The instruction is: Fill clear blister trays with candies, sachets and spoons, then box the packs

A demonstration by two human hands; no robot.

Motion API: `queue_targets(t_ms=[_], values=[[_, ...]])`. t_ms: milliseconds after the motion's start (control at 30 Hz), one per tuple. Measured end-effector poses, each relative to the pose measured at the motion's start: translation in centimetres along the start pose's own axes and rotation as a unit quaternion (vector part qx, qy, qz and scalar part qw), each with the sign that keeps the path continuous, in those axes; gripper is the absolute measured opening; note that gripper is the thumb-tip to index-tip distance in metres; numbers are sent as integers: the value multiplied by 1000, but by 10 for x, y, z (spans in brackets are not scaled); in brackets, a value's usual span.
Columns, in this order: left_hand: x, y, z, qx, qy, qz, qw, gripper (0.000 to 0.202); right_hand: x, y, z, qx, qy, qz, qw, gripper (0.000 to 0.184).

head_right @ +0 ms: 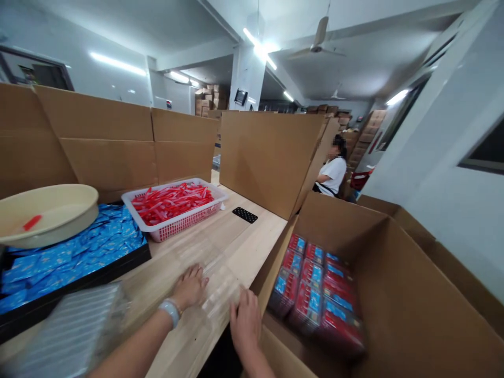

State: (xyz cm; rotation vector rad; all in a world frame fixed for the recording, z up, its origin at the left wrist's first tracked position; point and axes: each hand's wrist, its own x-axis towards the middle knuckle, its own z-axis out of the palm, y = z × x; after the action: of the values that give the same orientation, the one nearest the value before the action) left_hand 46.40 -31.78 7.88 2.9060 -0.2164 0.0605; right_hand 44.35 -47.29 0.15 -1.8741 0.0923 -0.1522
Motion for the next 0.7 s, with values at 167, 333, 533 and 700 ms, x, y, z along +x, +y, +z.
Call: queue_targets(t_ms=[167, 333, 533, 700], values=[[-10, -24, -23, -4, -13, -8, 1000, 50, 16, 12, 7, -360, -93, -162, 914, 40], [-85, -125, -63, 72, 103, -143, 982, 62, 27, -5, 22, -240, -36, -197, 950, 44], [-127, -159, -44, 69, 35, -253, 964, 74, -7, -94, 166, 255, -416, 46, 872, 24], [-127, -154, -46, 37, 24, -269, 962, 89, -22, -101, 225, 341, -470, 137, 802, 34]])
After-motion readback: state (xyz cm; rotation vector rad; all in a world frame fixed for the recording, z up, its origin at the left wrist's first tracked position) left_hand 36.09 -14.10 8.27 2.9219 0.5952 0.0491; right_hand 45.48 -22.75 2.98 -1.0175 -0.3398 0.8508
